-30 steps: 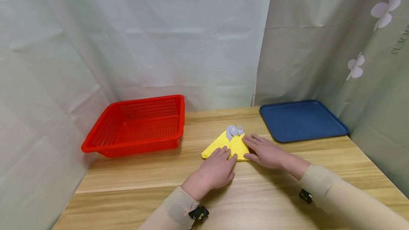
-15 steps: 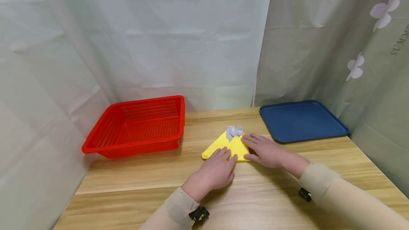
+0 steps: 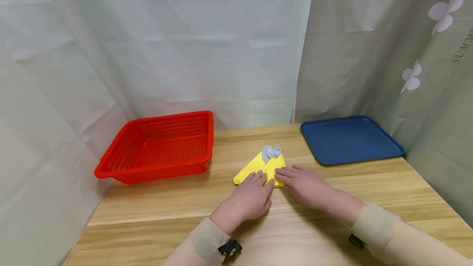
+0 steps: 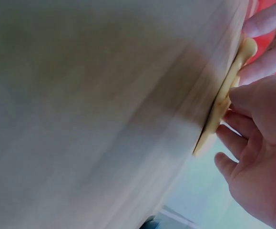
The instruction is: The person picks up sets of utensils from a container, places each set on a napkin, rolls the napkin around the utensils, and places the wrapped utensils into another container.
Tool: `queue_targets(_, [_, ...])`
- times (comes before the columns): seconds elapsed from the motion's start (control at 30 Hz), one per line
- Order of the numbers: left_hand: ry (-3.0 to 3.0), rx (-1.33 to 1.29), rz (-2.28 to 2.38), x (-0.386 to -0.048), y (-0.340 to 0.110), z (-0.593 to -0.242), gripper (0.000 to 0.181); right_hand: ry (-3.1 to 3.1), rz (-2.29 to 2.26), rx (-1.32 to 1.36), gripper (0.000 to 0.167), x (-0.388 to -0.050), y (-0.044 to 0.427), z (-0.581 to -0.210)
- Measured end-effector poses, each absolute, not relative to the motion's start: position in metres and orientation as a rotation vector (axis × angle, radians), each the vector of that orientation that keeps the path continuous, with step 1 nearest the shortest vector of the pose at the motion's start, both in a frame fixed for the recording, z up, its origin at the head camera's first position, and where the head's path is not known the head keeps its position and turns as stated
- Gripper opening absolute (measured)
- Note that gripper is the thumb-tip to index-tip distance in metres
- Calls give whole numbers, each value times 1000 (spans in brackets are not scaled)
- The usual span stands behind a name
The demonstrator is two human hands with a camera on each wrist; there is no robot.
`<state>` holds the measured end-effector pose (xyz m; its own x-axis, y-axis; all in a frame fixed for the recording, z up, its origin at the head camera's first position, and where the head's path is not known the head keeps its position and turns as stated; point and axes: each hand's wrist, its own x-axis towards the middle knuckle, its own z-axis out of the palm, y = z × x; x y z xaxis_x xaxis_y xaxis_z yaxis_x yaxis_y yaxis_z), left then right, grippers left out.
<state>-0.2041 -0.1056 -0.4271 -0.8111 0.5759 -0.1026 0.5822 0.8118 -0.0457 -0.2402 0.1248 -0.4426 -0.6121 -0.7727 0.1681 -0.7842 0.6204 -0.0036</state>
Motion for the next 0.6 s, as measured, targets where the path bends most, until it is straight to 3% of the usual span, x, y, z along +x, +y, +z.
queue_targets(0.6, [2905, 928, -105, -204, -107, -428, 62, -2855, 136, 1334, 62, -218, 126, -432])
